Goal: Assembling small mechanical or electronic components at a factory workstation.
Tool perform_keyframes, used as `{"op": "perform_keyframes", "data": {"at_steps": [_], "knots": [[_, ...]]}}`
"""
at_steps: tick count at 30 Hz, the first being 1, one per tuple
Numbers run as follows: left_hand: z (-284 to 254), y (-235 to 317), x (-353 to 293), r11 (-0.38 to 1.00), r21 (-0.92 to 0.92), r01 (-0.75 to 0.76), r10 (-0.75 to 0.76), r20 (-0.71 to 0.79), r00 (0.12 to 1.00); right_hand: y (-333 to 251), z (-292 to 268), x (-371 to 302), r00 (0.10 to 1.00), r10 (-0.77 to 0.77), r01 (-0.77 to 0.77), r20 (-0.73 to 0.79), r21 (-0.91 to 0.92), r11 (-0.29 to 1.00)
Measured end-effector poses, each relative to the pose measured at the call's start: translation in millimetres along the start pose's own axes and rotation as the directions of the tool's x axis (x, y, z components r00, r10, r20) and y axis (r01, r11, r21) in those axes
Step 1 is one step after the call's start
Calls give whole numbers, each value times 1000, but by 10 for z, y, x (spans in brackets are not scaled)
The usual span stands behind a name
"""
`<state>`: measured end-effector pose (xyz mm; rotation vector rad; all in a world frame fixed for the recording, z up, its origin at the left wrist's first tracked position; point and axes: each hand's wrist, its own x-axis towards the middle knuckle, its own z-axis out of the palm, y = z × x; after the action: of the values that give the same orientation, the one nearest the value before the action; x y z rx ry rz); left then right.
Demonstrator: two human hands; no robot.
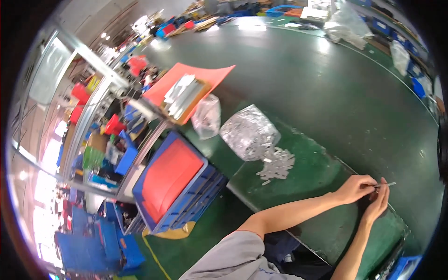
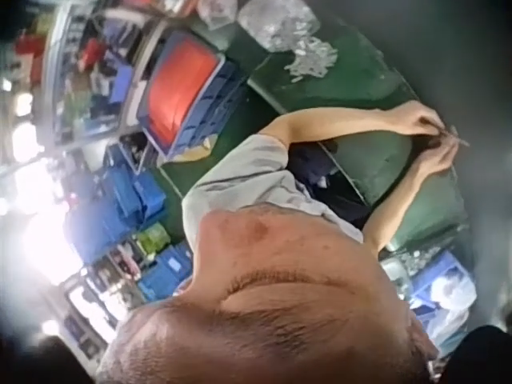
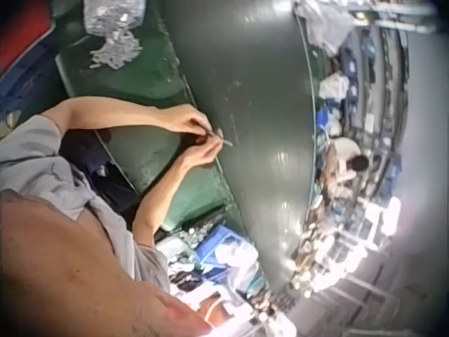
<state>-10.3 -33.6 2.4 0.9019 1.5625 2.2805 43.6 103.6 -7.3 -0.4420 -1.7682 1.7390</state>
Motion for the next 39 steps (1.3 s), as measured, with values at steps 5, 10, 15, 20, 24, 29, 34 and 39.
{"op": "perform_keyframes", "data": {"at_steps": [5, 10, 15, 20, 24, 29, 34, 39], "knots": [[-11, -75, 11, 871, 465, -158, 237, -117, 964, -56, 25, -33, 997, -10, 1, -78, -108, 994], [-48, -131, -16, 855, 492, -162, 240, -101, 965, 30, -10, -5, 996, 62, -65, -70, -34, 997], [-17, -158, -19, 874, 467, -132, 212, -122, 970, 19, 20, 8, 992, 73, -75, -104, -13, 997], [3, -179, -16, 886, 450, -109, 188, -136, 973, -59, 56, -7, 984, 108, -108, -143, 8, 994], [1, -176, -18, 890, 447, -89, 168, -140, 976, -85, 71, -20, 983, 117, -112, -138, 40, 993], [10, -187, -7, 889, 447, -101, 188, -156, 970, -111, 123, -27, 983, 86, -81, -165, 39, 996], [-1, -136, -8, 881, 464, -94, 190, -166, 968, -66, 19, -80, 979, -149, 98, -137, -327, 940], [-21, -197, -15, 872, 481, -90, 192, -168, 967, -5, -118, 66, 938, -339, 234, -77, -581, 779]]}}
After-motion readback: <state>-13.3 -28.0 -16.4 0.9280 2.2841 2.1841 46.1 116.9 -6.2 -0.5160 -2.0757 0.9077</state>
